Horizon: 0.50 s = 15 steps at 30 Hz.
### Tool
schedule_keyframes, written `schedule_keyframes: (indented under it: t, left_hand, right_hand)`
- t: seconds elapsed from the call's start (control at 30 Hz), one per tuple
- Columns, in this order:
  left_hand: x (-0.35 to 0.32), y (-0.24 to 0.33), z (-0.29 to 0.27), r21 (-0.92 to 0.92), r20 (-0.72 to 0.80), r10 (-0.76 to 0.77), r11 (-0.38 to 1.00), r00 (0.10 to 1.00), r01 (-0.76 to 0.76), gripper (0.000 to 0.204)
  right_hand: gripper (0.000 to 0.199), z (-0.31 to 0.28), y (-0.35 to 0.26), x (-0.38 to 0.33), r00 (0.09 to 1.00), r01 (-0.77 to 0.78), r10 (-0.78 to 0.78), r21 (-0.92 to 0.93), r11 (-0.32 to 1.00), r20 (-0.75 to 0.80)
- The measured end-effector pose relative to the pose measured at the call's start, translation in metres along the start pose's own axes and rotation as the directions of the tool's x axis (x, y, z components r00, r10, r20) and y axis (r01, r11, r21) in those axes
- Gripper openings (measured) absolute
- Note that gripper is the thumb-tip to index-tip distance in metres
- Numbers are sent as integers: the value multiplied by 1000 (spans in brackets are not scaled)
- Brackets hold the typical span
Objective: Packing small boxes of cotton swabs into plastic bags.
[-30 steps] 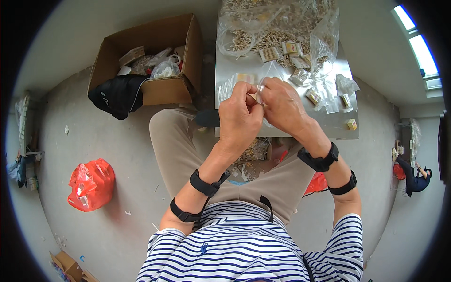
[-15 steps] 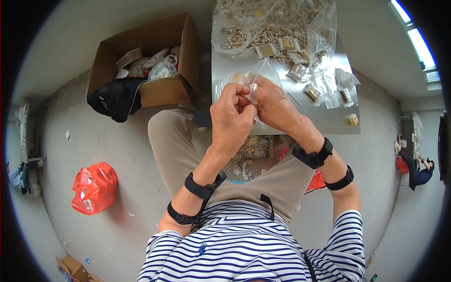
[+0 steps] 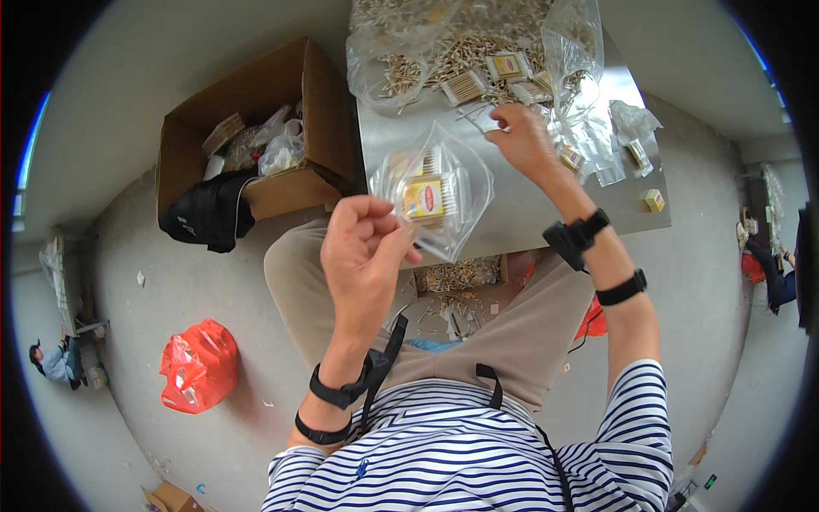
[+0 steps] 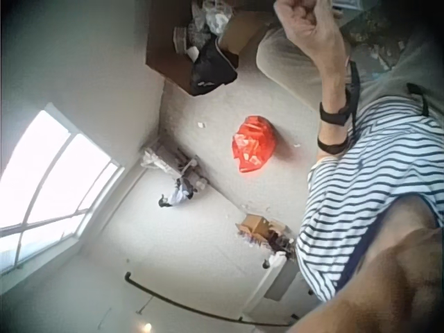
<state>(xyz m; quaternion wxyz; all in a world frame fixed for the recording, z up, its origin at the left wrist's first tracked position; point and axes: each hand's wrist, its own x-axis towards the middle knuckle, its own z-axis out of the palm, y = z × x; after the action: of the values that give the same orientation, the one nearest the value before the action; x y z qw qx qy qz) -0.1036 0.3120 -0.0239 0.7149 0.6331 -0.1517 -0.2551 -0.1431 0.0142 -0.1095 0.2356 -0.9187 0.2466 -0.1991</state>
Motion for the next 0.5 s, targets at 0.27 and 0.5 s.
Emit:
schedule_keyframes:
  t: [0.27,0.5]
  left_hand:
    - [-4,5,10,56,-16,-91,994,996,92,24]
    - [-3,3,11,63,32,-101,993,994,99,24]
  right_hand:
    - [28,72,24,66,991,-135,136,-103,985,-3]
    - [26,82,26,93,994,109,-98,-448,888,46]
